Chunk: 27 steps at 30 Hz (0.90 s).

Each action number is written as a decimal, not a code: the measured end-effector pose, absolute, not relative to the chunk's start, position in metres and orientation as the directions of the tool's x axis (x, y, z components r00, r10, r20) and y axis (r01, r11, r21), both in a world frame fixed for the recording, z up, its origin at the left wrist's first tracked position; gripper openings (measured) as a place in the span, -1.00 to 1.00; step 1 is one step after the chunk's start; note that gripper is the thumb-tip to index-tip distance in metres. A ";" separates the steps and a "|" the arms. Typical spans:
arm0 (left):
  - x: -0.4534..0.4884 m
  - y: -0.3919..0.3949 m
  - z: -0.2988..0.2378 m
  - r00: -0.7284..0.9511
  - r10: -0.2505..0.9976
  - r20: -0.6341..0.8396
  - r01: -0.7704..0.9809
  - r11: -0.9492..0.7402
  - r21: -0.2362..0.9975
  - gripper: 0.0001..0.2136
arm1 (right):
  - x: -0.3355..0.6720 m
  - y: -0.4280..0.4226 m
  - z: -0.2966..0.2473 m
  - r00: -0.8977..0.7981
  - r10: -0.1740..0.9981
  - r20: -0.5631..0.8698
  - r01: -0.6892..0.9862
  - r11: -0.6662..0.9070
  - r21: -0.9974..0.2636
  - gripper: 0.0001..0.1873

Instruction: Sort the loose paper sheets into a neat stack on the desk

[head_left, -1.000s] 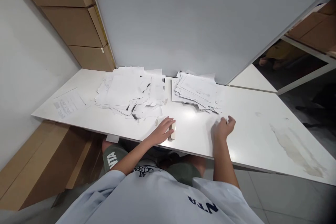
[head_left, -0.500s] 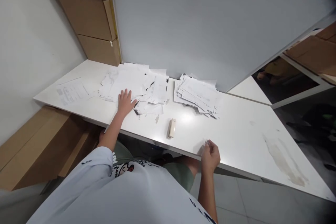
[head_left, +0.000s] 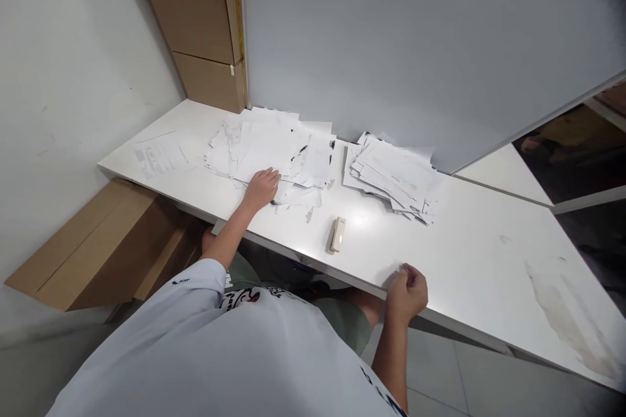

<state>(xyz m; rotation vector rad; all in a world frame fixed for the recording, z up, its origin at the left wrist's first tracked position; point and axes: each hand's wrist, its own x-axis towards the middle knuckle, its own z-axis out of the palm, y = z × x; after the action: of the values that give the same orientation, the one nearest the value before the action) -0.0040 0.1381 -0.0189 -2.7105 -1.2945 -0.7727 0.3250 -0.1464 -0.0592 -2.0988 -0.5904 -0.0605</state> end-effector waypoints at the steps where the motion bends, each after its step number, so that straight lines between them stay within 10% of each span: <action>1: -0.003 0.139 -0.018 0.530 0.723 0.443 0.738 -0.651 0.180 -0.64 | 0.325 -0.146 -0.060 0.877 0.393 0.277 0.449 -0.465 -0.763 -0.60; 16: 0.024 0.162 -0.012 0.313 0.903 0.295 0.872 -0.396 0.288 -0.51 | 0.317 -0.137 -0.062 0.862 0.367 0.350 0.503 -0.522 -0.689 -0.65; 27: 0.005 0.151 -0.011 0.480 0.849 0.220 0.803 -0.527 0.278 -0.52 | 0.315 -0.137 -0.063 0.860 0.352 0.370 0.509 -0.526 -0.681 -0.64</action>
<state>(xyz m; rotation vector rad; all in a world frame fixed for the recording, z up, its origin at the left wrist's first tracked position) 0.0046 0.1514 -0.0109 -2.8182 -1.5830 -0.5478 0.3155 -0.1366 -0.0631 -2.1785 -0.6218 -0.2343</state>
